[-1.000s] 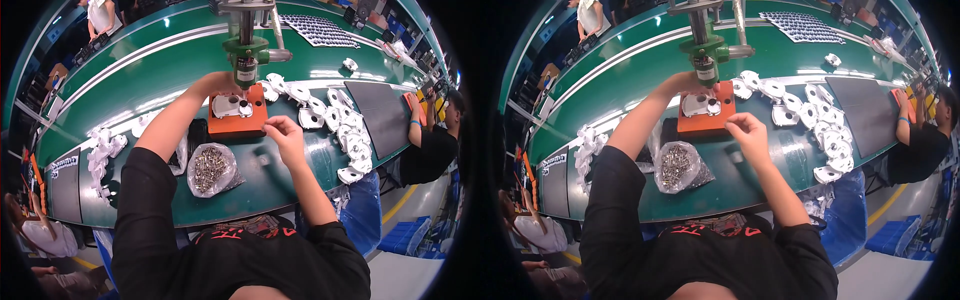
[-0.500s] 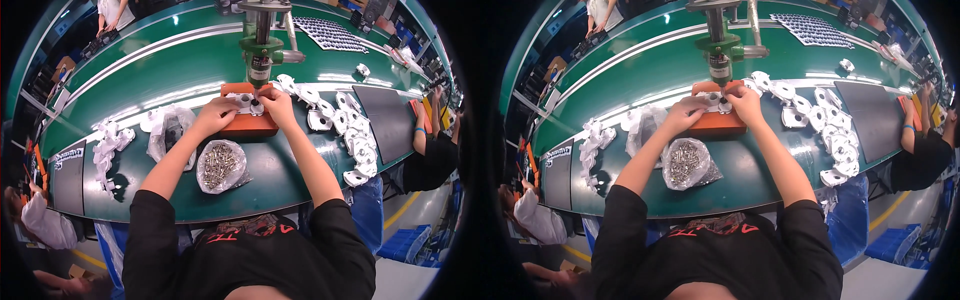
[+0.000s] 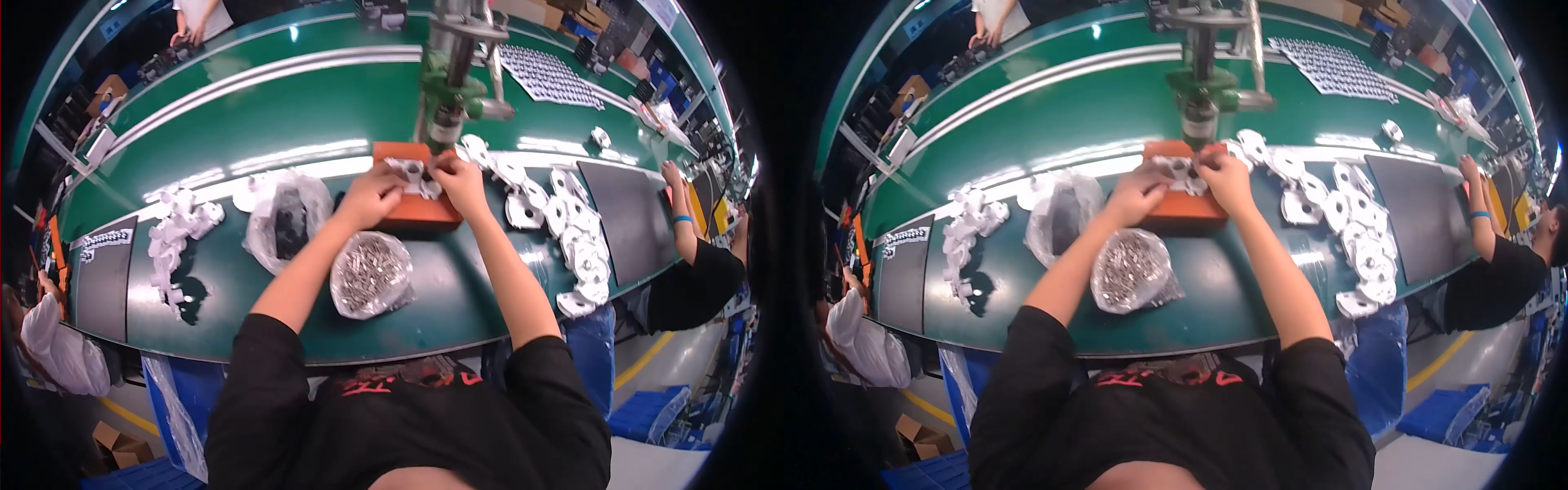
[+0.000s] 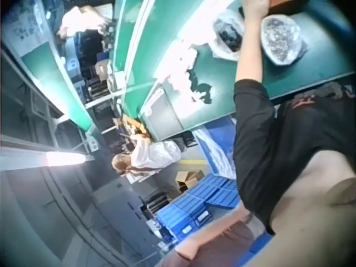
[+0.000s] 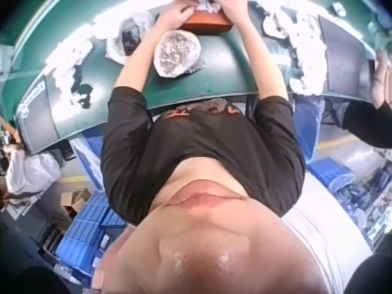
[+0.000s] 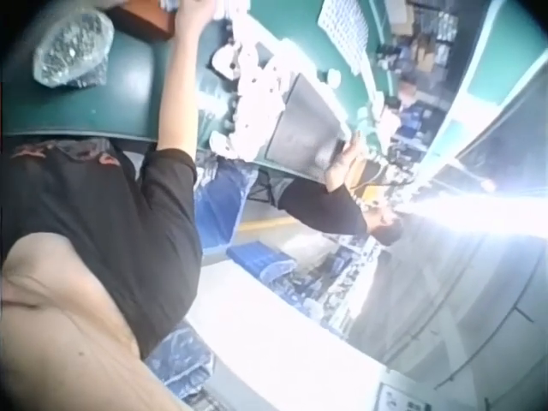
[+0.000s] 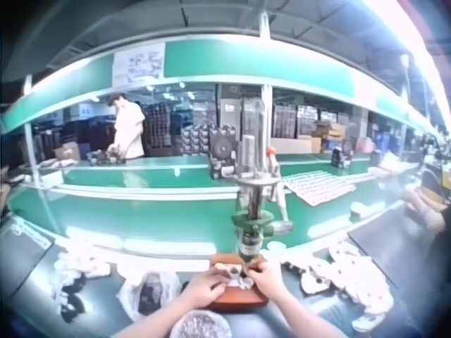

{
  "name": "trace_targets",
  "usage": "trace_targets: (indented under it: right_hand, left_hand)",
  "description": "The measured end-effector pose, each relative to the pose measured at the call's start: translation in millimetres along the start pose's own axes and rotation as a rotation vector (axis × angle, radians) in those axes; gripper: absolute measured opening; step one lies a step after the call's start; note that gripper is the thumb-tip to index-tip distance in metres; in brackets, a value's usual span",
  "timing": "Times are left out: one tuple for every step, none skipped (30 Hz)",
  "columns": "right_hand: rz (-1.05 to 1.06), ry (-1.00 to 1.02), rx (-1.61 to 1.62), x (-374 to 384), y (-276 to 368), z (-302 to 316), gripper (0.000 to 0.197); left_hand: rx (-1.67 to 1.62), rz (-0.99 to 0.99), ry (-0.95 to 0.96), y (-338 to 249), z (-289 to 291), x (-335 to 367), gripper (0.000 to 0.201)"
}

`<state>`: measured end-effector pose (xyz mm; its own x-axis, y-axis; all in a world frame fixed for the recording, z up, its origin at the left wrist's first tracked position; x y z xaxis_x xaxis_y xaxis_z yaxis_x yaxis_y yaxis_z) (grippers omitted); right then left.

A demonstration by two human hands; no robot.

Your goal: Assembling plastic components using a hand-operated press on an assembly line.

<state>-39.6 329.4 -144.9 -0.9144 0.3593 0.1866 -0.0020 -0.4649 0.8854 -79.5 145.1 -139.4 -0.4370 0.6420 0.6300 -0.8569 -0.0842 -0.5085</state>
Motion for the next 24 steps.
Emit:
trace_targets:
  right_hand:
    - [0.009,0.001,-0.062,3,-1,-5,0.026]
    - [0.015,0.021,-0.06,1,4,-6,0.024]
    - [0.019,0.032,-0.065,-4,3,-3,0.023]
    - [0.081,0.031,-0.013,-7,-1,3,0.021]
    - [0.136,0.035,0.04,-10,-6,5,0.019]
    - [0.151,0.044,0.065,-15,-8,11,0.017]
    - [0.163,0.066,0.092,-19,-5,10,0.017]
    - [0.193,0.052,0.053,-24,-1,8,0.018]
    - [0.218,0.039,0.01,-29,4,8,0.019]
    - [0.238,0.048,-0.021,-31,7,6,0.021]
    - [0.243,0.046,-0.023,-32,8,4,0.021]
    - [0.263,0.034,-0.056,-33,10,5,0.022]
    - [0.279,0.023,-0.091,-34,11,5,0.023]
    - [0.298,0.054,-0.108,-33,6,4,0.022]
    - [0.295,0.052,-0.115,-34,9,6,0.022]
    - [0.346,0.019,-0.215,-39,17,8,0.021]
    - [0.393,-0.012,-0.316,-45,22,10,0.021]
    - [0.379,-0.001,-0.288,-46,24,14,0.021]
    - [0.358,0.008,-0.267,-44,23,21,0.021]
    - [0.324,0.046,-0.178,-38,16,25,0.022]
    - [0.314,-0.054,-0.209,-33,-4,37,0.022]
    - [0.223,-0.108,-0.17,-19,-27,54,0.021]
    - [-0.008,-0.117,-0.071,-10,-17,62,0.022]
    - [-0.017,-0.219,-0.158,6,-15,85,0.025]
  left_hand:
    - [-0.008,-0.014,-0.009,2,-2,-6,0.018]
    - [-0.004,0.02,-0.008,8,-3,-11,0.02]
    - [-0.025,0.049,-0.009,2,-3,-12,0.02]
    - [-0.058,0.023,-0.01,3,-9,-10,0.019]
    - [-0.07,0.02,-0.012,0,-11,-9,0.018]
    - [-0.08,0.079,0.032,-6,-12,-8,0.017]
    - [-0.089,0.102,0.025,-7,-10,-11,0.016]
    - [-0.078,0.087,0.011,-7,-8,-13,0.017]
    - [-0.074,0.075,-0.001,-8,-8,-15,0.017]
    - [-0.091,0.078,-0.012,-7,-8,-17,0.017]
    - [-0.09,0.074,-0.015,-4,-8,-18,0.017]
    - [-0.086,0.058,-0.021,-5,-8,-17,0.016]
    - [-0.084,0.046,-0.027,-4,-8,-17,0.015]
    - [-0.109,0.054,-0.015,-3,-10,-18,0.015]
    - [-0.116,0.052,-0.016,-3,-10,-17,0.015]
    - [-0.101,0.038,-0.028,-3,-9,-16,0.015]
    - [-0.089,0.028,-0.039,-4,-10,-17,0.016]
    - [-0.099,0.041,-0.03,-3,-10,-17,0.016]
    - [-0.119,0.055,-0.018,-1,-11,-15,0.015]
    - [-0.126,0.038,-0.006,1,-9,-14,0.015]
    - [-0.113,0.028,-0.015,1,-7,-12,0.016]
    - [-0.096,0.019,0.0,3,-9,-10,0.018]
    - [-0.047,-0.023,-0.027,4,0,-12,0.018]
    - [-0.043,-0.008,-0.008,4,3,-10,0.018]
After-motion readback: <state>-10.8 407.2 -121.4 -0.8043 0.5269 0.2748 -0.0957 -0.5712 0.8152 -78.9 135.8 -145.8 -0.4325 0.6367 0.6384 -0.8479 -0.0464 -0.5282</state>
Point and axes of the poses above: each hand's wrist, its own x-axis towards the middle knuckle, its own z-axis out of the back of the hand, y = z × x, the point moved 5 cm from there along x, towards the middle knuckle, and after that the axes turned 9 degrees about -z, right-handed, at the moved point
